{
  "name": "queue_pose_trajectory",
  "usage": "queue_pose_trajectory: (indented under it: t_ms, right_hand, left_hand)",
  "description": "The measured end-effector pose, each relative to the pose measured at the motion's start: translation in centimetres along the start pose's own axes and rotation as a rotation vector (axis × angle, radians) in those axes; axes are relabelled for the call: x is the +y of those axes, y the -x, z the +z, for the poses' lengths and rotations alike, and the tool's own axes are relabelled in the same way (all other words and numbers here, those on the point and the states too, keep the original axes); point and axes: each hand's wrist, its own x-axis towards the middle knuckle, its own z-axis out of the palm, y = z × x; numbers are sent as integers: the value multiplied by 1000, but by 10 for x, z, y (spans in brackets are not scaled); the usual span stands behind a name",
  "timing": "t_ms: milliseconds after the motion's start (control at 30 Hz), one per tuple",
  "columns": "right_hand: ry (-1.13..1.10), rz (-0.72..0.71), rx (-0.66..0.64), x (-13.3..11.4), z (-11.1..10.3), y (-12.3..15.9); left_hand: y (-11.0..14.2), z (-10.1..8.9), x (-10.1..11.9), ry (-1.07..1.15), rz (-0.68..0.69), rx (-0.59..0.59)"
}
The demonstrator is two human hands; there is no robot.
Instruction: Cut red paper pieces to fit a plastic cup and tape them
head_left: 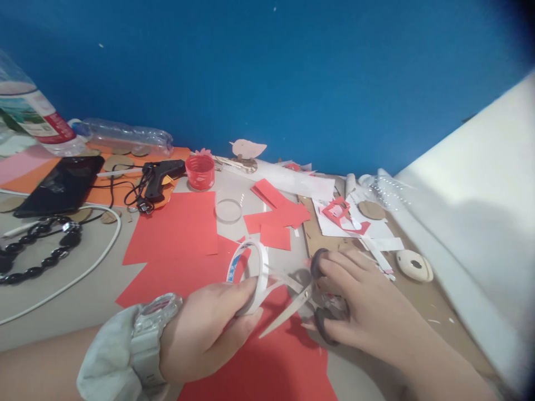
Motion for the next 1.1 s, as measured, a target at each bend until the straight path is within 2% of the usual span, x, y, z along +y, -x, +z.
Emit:
queue_pose_trajectory:
  t_ms: [100,233,367,500,567,700,800,1000,1100]
  right_hand:
    - [21,-13,1,-4,1,0]
    - [104,-35,42,-6,2,-1]
    - [172,-78,72,-9,1,-2]
    - [163,-81,73,-12,1,-3]
    - [134,-75,65,-13,2,-4]
    - [63,-54,28,-14,3,-4]
    - [9,-17,-35,-15,2,-3]
    - [-78,70,-191,-20,-2,-1]
    - [-103,101,-216,-21,-1,0]
  left_hand:
    - [0,-1,0,-93,-47,-51]
    - [-2,-3,0,-76,-95,-146]
    - [-6,-6,7,-117,-241,-124]
    - [-10,-8,11,-82,-250,-182]
    - [-9,-8,9,-51,-238,-174]
    - [-5,-3,2,63,-194,-94]
    - [-4,-2,3,144,-237,-74]
    - [-7,-7,17,306,-413,-163]
    - [-10,-9,20,324,-444,-183]
